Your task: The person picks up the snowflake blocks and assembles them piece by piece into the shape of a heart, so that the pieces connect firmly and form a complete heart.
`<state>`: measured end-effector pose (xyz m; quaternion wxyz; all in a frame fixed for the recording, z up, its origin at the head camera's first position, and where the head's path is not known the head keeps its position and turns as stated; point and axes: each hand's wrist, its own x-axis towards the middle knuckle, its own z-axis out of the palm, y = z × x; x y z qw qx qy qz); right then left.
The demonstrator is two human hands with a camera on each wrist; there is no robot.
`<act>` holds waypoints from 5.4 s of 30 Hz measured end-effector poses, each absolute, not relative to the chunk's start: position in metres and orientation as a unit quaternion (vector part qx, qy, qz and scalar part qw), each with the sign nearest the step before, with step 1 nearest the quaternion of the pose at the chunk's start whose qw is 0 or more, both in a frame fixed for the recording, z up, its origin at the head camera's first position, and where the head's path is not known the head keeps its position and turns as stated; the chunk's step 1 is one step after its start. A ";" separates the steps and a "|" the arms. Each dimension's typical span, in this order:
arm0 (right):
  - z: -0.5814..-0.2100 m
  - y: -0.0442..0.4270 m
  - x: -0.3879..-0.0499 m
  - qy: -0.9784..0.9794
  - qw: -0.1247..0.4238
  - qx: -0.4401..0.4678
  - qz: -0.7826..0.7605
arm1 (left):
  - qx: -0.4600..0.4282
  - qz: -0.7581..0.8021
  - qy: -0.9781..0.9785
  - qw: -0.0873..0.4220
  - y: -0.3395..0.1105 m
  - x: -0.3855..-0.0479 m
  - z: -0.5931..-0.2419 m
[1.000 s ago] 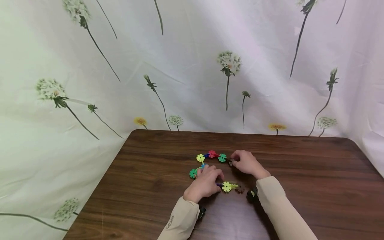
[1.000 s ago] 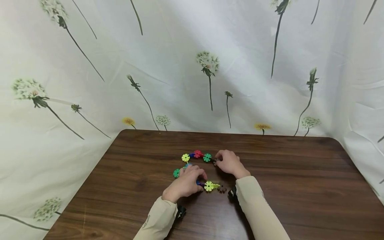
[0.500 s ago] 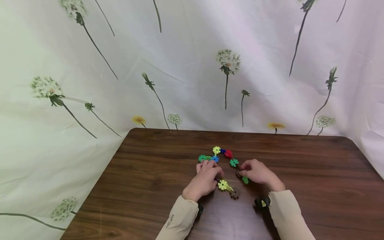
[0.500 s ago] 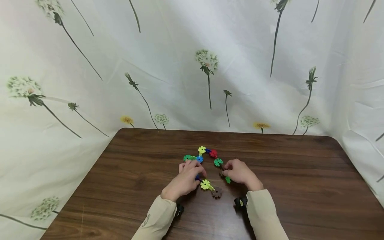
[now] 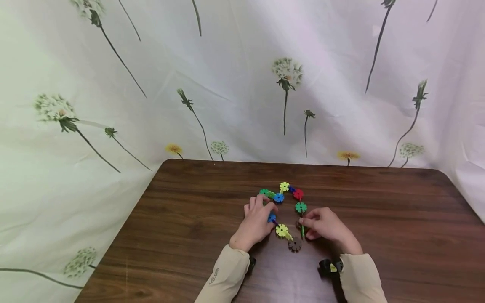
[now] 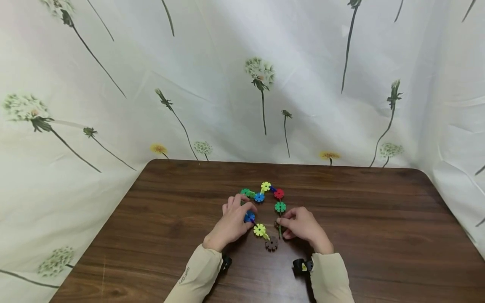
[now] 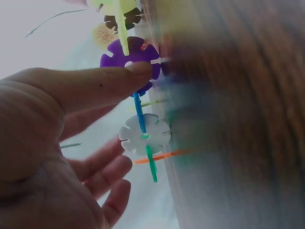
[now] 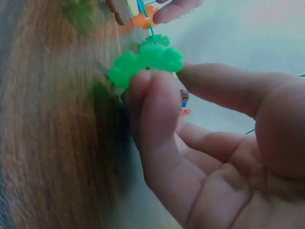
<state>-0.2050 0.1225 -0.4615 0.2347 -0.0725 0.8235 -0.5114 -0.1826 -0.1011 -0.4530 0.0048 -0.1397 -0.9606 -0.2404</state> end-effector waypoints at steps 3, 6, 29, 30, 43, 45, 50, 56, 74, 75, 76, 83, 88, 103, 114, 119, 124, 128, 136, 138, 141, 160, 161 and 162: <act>-0.465 0.123 -0.207 0.806 0.252 -0.079 -0.530 | -0.108 -0.255 -0.961 0.011 -0.101 -0.183 -0.453; -0.467 0.123 -0.208 0.792 0.264 -0.085 -0.543 | -0.069 -0.267 -0.961 0.016 -0.101 -0.183 -0.454; -0.462 0.140 -0.213 0.876 0.131 -0.159 -0.436 | -0.075 -0.373 -0.898 -0.222 -0.124 -0.186 -0.445; -0.463 0.140 -0.213 0.876 0.116 -0.181 -0.431 | -0.075 -0.384 -0.890 -0.236 -0.124 -0.186 -0.444; -0.463 0.131 -0.209 0.873 0.097 -0.321 -0.353 | -0.039 -0.567 -0.763 -0.307 -0.121 -0.174 -0.453; -0.463 0.129 -0.209 0.873 0.103 -0.322 -0.351 | -0.058 -0.573 -0.757 -0.309 -0.121 -0.173 -0.455; -0.467 0.124 -0.208 0.871 0.104 -0.331 -0.348 | -0.077 -0.586 -0.742 -0.316 -0.118 -0.170 -0.459; -0.472 0.119 -0.206 0.877 0.087 -0.319 -0.348 | -0.046 -0.617 -0.726 -0.300 -0.112 -0.168 -0.465; -0.470 0.110 -0.206 0.878 0.086 -0.273 -0.382 | -0.032 -0.664 -0.710 -0.230 -0.109 -0.172 -0.473; -0.470 0.110 -0.206 0.878 0.086 -0.275 -0.381 | -0.032 -0.666 -0.709 -0.229 -0.109 -0.172 -0.473; -0.470 0.110 -0.206 0.878 0.084 -0.277 -0.381 | -0.032 -0.667 -0.709 -0.228 -0.110 -0.172 -0.472; -0.471 0.106 -0.205 0.882 0.073 -0.279 -0.373 | -0.017 -0.678 -0.697 -0.232 -0.110 -0.172 -0.472; -0.470 0.104 -0.205 0.890 0.064 -0.270 -0.362 | 0.003 -0.697 -0.678 -0.233 -0.108 -0.172 -0.471; -0.469 0.097 -0.202 0.904 0.012 -0.275 -0.326 | 0.014 -0.702 -0.684 -0.200 -0.108 -0.172 -0.469; -0.470 0.096 -0.200 0.905 -0.007 -0.288 -0.314 | 0.080 -0.733 -0.650 -0.186 -0.103 -0.174 -0.474; -0.470 0.096 -0.200 0.903 0.007 -0.293 -0.314 | 0.079 -0.731 -0.649 -0.194 -0.103 -0.173 -0.475; -0.471 0.095 -0.200 0.905 -0.002 -0.287 -0.314 | 0.078 -0.740 -0.636 -0.206 -0.105 -0.173 -0.477; -0.471 0.094 -0.200 0.907 -0.008 -0.283 -0.312 | 0.087 -0.754 -0.618 -0.206 -0.105 -0.174 -0.476; -0.470 0.092 -0.201 0.912 -0.015 -0.275 -0.305 | 0.088 -0.763 -0.609 -0.196 -0.105 -0.174 -0.475; -0.469 0.092 -0.201 0.912 -0.020 -0.278 -0.301 | 0.086 -0.765 -0.608 -0.194 -0.104 -0.174 -0.475; -0.468 0.091 -0.200 0.913 -0.026 -0.284 -0.294 | 0.084 -0.764 -0.610 -0.193 -0.104 -0.173 -0.475; -0.466 0.088 -0.198 0.917 -0.029 -0.300 -0.262 | 0.083 -0.748 -0.629 -0.195 -0.105 -0.172 -0.471; -0.466 0.088 -0.198 0.917 -0.031 -0.302 -0.260 | 0.084 -0.749 -0.628 -0.195 -0.105 -0.172 -0.472; -0.466 0.088 -0.198 0.916 -0.033 -0.304 -0.258 | 0.085 -0.749 -0.628 -0.194 -0.104 -0.172 -0.472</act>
